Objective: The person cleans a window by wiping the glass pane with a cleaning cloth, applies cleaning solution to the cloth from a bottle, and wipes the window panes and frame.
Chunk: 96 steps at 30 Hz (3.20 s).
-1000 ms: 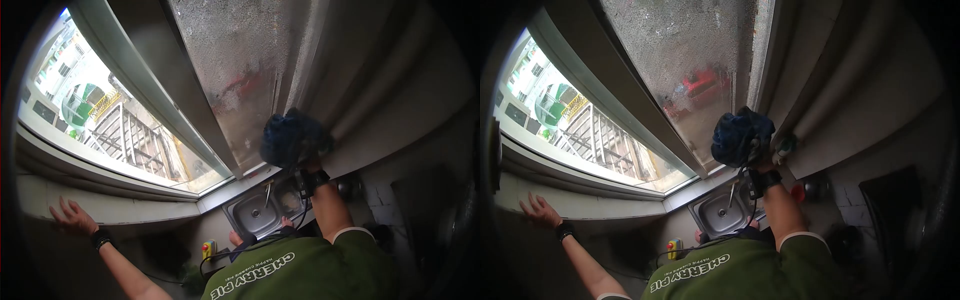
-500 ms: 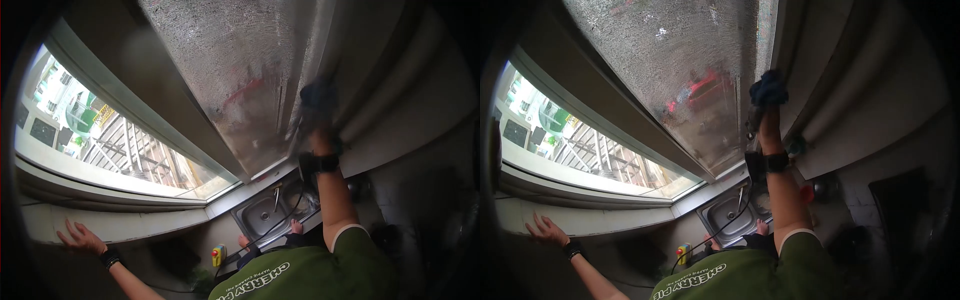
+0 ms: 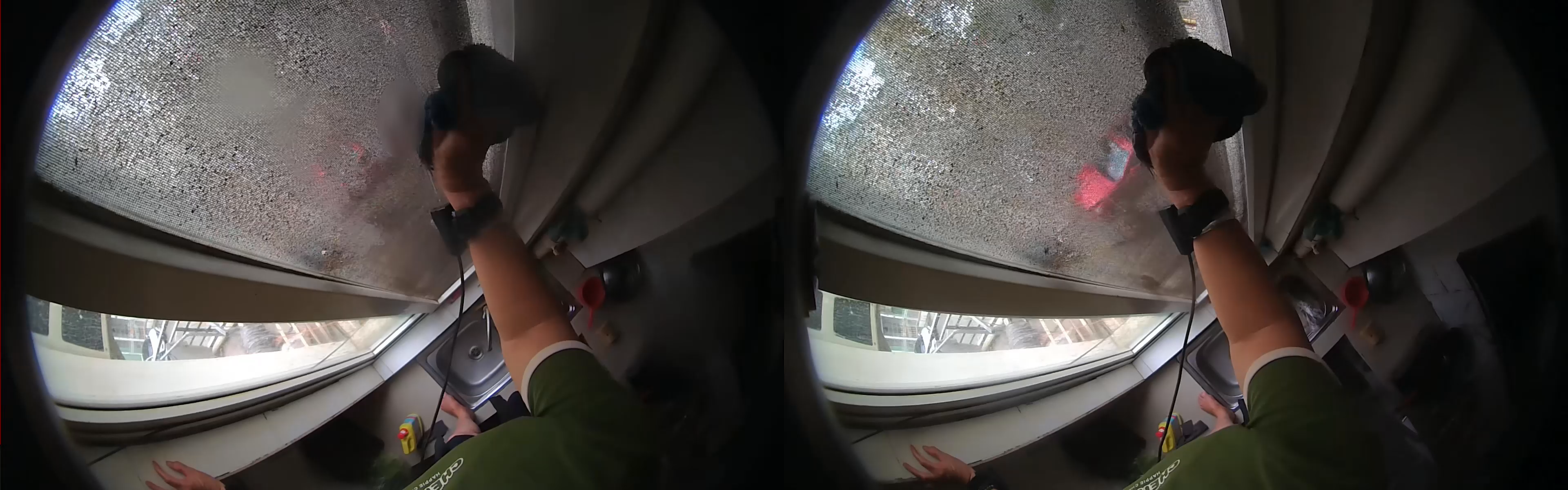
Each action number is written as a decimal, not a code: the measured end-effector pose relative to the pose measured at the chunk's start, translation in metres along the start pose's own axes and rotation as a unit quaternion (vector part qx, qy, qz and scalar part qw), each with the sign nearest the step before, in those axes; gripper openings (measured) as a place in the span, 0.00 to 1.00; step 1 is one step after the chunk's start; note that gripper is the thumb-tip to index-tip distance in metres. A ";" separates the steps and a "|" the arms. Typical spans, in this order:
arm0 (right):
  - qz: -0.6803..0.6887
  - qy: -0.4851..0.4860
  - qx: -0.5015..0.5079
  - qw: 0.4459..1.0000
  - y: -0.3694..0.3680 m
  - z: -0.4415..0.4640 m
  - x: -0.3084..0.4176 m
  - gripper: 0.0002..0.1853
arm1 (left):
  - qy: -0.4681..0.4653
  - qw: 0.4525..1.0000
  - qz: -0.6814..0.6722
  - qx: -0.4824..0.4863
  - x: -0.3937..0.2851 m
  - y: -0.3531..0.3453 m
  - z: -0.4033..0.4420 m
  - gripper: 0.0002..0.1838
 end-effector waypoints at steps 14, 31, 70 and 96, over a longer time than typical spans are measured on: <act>-0.088 -0.195 0.232 0.949 0.045 -0.178 -0.083 0.34 | 0.026 0.998 -0.061 0.021 0.025 -0.012 -0.014 0.19; 0.043 -0.104 0.082 0.990 0.008 0.013 -0.017 0.09 | 0.057 0.996 -0.069 0.013 0.012 0.001 -0.006 0.19; 0.245 0.053 0.113 0.961 0.027 0.018 0.186 0.09 | 0.061 0.997 -0.045 0.012 0.028 -0.009 -0.020 0.20; 0.228 0.077 0.143 0.960 0.012 -0.011 0.212 0.15 | 0.039 0.997 -0.060 0.005 0.029 -0.015 -0.023 0.20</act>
Point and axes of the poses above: each hand's wrist, its own z-axis towards the middle knuckle, its own y-axis out of the back of the hand, x = y × z, the point moved 5 cm from there along z, towards the middle knuckle, and after that the axes turned 3 degrees about x, right-handed, at the moved point
